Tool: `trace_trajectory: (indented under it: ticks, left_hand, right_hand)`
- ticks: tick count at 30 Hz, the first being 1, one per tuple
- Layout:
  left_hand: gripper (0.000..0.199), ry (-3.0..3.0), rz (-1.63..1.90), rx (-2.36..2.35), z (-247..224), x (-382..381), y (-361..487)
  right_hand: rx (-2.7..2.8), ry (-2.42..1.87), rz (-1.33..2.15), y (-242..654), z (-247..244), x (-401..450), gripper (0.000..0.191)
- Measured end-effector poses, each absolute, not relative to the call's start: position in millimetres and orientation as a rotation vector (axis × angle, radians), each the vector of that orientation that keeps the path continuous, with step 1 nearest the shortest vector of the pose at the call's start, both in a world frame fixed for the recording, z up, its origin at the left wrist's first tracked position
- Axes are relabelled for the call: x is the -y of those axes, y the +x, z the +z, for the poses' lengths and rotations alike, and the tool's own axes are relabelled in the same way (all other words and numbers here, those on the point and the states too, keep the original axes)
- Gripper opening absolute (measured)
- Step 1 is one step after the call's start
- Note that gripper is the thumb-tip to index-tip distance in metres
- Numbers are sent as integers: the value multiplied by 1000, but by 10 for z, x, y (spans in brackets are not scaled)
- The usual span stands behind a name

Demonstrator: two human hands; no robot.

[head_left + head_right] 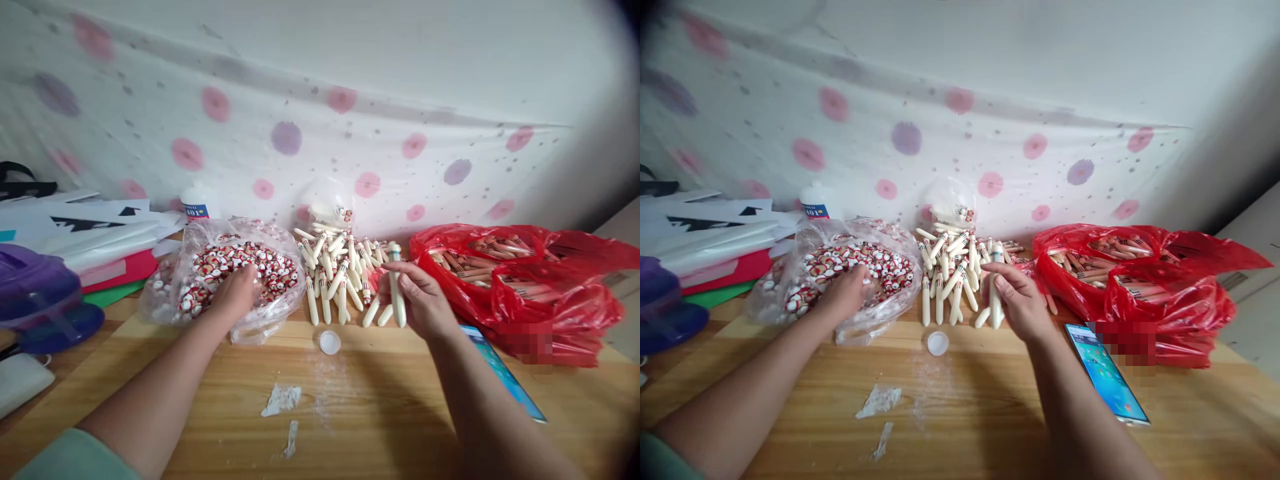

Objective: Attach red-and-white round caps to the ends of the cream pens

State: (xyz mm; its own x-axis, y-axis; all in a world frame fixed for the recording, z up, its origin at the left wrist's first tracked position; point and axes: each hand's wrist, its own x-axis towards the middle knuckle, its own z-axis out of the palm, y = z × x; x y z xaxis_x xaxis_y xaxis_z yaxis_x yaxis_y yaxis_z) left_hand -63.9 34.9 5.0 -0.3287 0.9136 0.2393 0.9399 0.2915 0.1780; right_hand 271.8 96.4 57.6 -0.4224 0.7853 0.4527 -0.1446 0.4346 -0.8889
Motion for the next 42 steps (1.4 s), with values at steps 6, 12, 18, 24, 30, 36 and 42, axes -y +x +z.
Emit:
trace_trajectory:
  ticks: [6,12,18,24,30,36,42]
  left_hand:
    - [24,-1915,-1420,2137,111,-200,-279]
    - [19,-2430,-1469,2052,82,-130,-11]
    - [27,-2298,-1533,2220,76,-122,16]
    - [19,-2308,-1527,2209,74,-133,18]
    - [15,-2486,-1525,2244,-3,-143,33]
    - [8,-2562,-1609,2228,32,-68,142]
    - [8,-2602,-1729,2190,75,-6,248]
  right_hand:
    - [1498,-470,1501,2302,226,-670,40]
    - [2046,-764,1180,2304,-1,-739,26]
    - [2275,-814,773,2258,-90,-788,15]
    - [2261,-775,837,2231,-116,-804,14]
    - [2135,-816,953,2211,-95,-777,15]
    - [1335,-718,1468,2166,44,-687,21]
    - [1153,-676,1496,2089,54,-604,27]
